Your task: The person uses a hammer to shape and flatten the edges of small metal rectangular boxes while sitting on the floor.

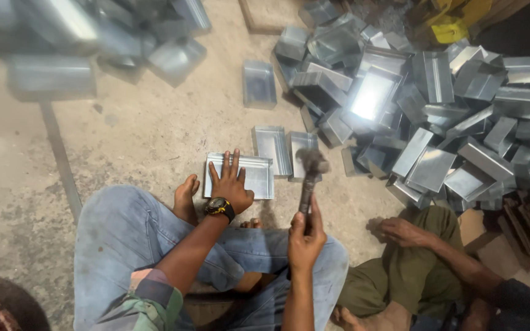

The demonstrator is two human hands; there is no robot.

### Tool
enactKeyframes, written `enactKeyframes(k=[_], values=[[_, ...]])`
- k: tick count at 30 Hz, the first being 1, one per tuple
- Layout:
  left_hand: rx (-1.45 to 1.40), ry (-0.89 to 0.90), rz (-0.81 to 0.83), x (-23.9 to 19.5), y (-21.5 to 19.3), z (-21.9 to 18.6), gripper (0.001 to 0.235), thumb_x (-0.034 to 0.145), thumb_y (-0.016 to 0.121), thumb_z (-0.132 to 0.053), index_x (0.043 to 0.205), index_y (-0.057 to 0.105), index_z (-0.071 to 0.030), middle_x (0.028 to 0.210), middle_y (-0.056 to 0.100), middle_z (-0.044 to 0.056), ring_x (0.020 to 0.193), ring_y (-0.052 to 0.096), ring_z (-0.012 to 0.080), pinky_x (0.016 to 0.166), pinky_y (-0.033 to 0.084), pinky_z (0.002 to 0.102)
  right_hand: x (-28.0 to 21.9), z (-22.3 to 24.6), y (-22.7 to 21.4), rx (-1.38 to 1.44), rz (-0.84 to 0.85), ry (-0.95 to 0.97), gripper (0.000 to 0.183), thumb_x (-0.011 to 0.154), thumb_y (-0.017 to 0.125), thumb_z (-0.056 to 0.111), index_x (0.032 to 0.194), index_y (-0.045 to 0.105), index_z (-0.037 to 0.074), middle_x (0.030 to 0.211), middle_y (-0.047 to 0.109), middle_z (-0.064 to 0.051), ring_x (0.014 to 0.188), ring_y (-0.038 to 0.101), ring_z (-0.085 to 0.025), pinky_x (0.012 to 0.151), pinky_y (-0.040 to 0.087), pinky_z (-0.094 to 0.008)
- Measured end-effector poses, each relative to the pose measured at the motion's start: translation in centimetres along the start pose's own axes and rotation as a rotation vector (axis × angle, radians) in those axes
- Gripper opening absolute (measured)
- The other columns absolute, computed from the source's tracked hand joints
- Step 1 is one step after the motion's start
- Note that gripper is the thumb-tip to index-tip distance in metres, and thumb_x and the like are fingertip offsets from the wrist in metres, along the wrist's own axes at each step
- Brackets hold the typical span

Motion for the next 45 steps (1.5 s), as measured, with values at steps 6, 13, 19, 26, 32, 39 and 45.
enactKeyframes(k=[6, 13, 19, 26, 32, 39, 45], values=[[-0.005, -0.01, 0.024, -0.1, -0.3, 0.5, 0.081, 0.075, 0.057, -0.037, 0.149, 0.048, -0.004, 0.172, -0.002, 0.013, 0.158, -0.007, 0.0329, 0.118, -0.006, 0.072, 0.0, 2.5, 1.6, 0.213, -0.011, -0.226, 0.049, 0.101, 0.057, 0.007, 0.149, 0.047, 0.009, 0.08, 0.062, -0.002, 0.059, 0.051, -0.005, 0.05, 0.042, -0.021], [-0.015, -0.026, 0.024, 0.3, 0.0, 0.2, 0.083, 0.074, 0.057, -0.04, 0.149, 0.048, -0.005, 0.173, -0.002, 0.01, 0.159, -0.006, 0.0312, 0.119, -0.006, 0.071, 1.3, -1.1, 3.2, -0.529, 0.01, -0.289, 0.049, 0.097, 0.066, 0.008, 0.145, 0.063, 0.013, 0.101, 0.073, -0.018, 0.092, 0.071, -0.012, 0.073, 0.056, -0.034], [0.02, -0.001, 0.011, 0.4, 0.1, 0.2, 0.085, 0.075, 0.059, -0.042, 0.15, 0.046, -0.004, 0.172, -0.002, 0.012, 0.158, -0.006, 0.0327, 0.117, -0.007, 0.072, 0.7, -2.3, 1.6, -0.268, -0.008, 0.113, 0.043, 0.095, 0.063, 0.011, 0.138, 0.062, 0.013, 0.071, 0.065, -0.012, 0.061, 0.058, -0.018, 0.057, 0.048, -0.035], [0.031, -0.012, -0.035, 3.3, 2.2, 0.6, 0.072, 0.077, 0.065, -0.027, 0.144, 0.052, -0.002, 0.163, 0.022, 0.016, 0.153, 0.011, 0.0365, 0.114, 0.006, 0.073, 1.8, -4.7, 3.6, -0.397, 0.063, 0.025, 0.046, 0.092, 0.068, 0.015, 0.138, 0.062, 0.01, 0.066, 0.061, -0.004, 0.056, 0.054, -0.01, 0.056, 0.046, -0.029], [0.152, 0.179, -0.057, 10.9, 2.5, 2.9, 0.034, 0.094, 0.057, -0.005, 0.126, 0.067, -0.009, 0.126, 0.065, 0.016, 0.126, 0.056, 0.0328, 0.111, 0.039, 0.056, 0.1, -6.6, 2.3, -0.008, 0.02, 0.073, 0.034, 0.101, 0.065, 0.021, 0.13, 0.061, 0.004, 0.065, 0.052, 0.001, 0.053, 0.046, -0.007, 0.046, 0.035, -0.027], [0.252, 0.454, -0.467, 4.8, -3.5, -0.2, 0.031, 0.076, 0.067, -0.014, 0.107, 0.066, -0.011, 0.109, 0.069, 0.012, 0.109, 0.065, 0.03, 0.093, 0.047, 0.047, 1.7, -4.0, 2.2, 0.342, 0.07, 0.237, 0.024, 0.105, 0.053, 0.027, 0.114, 0.053, 0.005, 0.062, 0.053, 0.003, 0.043, 0.045, -0.005, 0.037, 0.035, -0.023], [0.145, 0.313, -0.249, 3.1, -7.8, -0.9, 0.046, 0.069, 0.08, -0.037, 0.098, 0.062, -0.006, 0.094, 0.065, 0.012, 0.092, 0.063, 0.0316, 0.08, 0.046, 0.047, 1.9, 5.1, 0.4, 0.218, -0.011, -0.029, 0.047, 0.101, 0.056, 0.033, 0.139, 0.046, 0.006, 0.062, 0.053, 0.003, 0.044, 0.046, -0.005, 0.037, 0.035, -0.023]])
Point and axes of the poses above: each hand's wrist, its own x-axis towards the middle knuckle, its own y-axis out of the palm, z = x × y, the point moved 3 cm from there along x, towards the middle knuckle
